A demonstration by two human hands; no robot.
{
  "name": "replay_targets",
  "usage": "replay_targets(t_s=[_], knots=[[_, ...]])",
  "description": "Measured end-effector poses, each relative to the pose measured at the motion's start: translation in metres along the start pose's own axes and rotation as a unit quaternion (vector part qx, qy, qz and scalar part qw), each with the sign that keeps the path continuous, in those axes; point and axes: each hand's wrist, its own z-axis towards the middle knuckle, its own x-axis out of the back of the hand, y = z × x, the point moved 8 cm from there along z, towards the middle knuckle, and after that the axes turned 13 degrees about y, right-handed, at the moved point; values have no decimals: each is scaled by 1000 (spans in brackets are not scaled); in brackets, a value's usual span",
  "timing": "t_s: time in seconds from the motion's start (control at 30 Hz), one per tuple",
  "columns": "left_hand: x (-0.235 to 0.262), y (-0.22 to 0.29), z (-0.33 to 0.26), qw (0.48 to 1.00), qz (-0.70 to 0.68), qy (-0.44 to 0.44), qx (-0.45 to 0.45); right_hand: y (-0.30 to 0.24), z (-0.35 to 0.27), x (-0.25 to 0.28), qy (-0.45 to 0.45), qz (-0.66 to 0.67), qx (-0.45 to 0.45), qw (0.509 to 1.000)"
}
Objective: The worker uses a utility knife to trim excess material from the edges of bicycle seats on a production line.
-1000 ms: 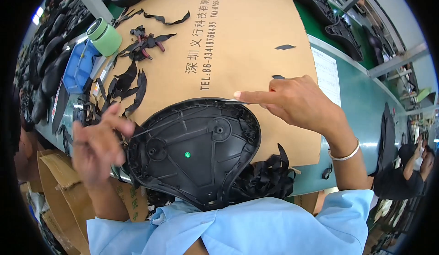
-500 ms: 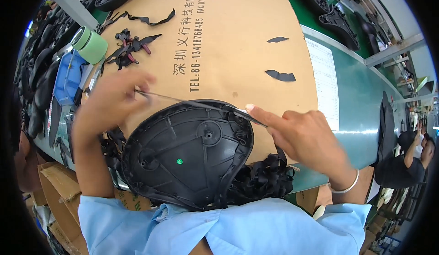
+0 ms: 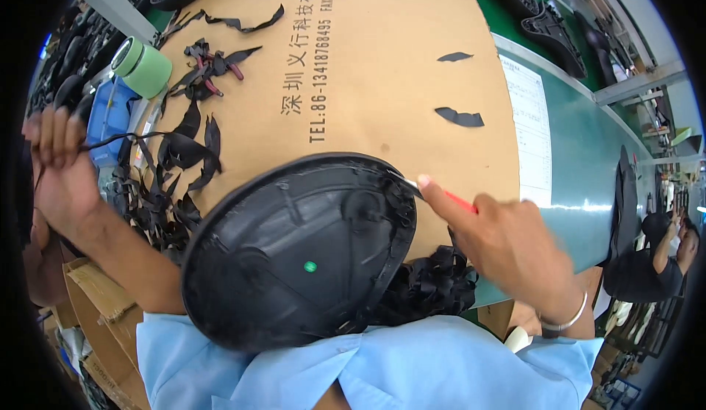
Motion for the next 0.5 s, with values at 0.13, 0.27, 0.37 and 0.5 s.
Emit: replay_targets(t_s=[0.13,0.27,0.37,0.5], knots=[[-65,-96,-42,822,549,-147,-27,8,-2,-8,9,23,-35,999],[-44,-161,-89,776,585,-216,90,0,14,-6,29,105,-16,994],[-54,-162,-119,758,607,-223,85,12,20,-7,120,250,-80,957],[-86,-134,-119,690,689,-197,-96,17,33,-25,185,417,-137,879]])
